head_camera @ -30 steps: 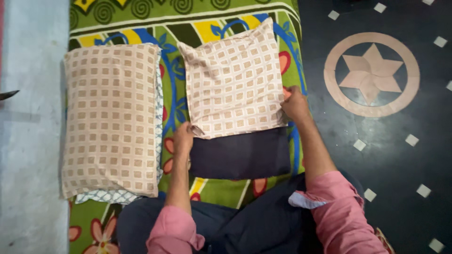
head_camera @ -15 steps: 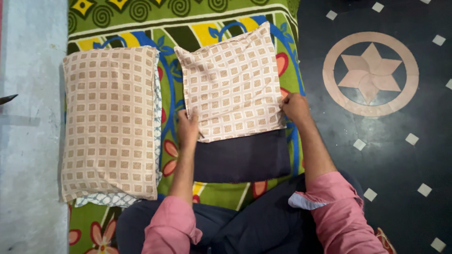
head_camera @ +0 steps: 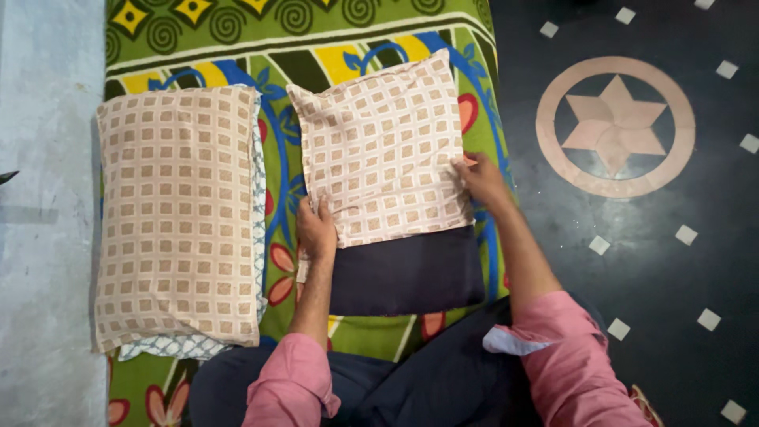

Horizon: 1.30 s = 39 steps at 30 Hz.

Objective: The person places a pillow onto a pillowcase and inserts it by folding the case over the pillow and tucking the edges. The person smooths the pillowcase and adjusts the pillow to fit properly.

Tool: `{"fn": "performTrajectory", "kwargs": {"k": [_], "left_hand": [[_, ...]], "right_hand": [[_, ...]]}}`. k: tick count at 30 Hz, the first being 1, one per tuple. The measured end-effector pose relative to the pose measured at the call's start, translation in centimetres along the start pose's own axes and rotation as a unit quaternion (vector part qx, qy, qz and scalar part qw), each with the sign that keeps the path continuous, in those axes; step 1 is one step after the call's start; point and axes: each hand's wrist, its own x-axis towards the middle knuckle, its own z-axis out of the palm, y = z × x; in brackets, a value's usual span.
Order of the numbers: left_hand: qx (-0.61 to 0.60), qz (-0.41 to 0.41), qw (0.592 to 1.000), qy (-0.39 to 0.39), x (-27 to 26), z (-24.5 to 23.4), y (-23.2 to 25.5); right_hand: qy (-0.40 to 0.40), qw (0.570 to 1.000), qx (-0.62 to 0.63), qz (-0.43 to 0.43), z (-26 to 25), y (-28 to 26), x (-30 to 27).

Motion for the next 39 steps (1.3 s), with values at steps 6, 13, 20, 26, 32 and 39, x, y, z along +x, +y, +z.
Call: {"fn": "performTrajectory", "kwargs": {"k": [6,13,20,26,32,39], "left_hand": [[-0.077,-0.127,0.98,-0.132,3.8,0.0,0.6],[-0.286,-0.143,0.929,-0.186,12.5,0.0,5.1],[-0.251,0.029,0.958,-0.133,20.9,-6.2,14.8],[-0.164,0.347,0.903,-0.191,27.4,-8.2,23.3],[0.014,0.529,0.83,-0.175,21.1,-0.6,25.2],[-0.049,0.381,0.899,-0.209,3.7,1.0,18.5]], "right_hand": [[-0.071,0.988,0.118,0.07,-0.2,-6.7,-3.9],[-0.115,0.962,0.247,0.028,-1.3,-11.3,-5.2],[-0.131,0.85,0.498,0.115,0.4,-11.6,-6.9],[-0.239,0.807,0.52,0.147,7.4,-15.8,-17.0],[-0.533,0.784,0.271,0.167,10.9,-15.5,-18.2],[-0.374,0.906,-0.158,-0.12,8.7,-8.5,-10.1]]}}
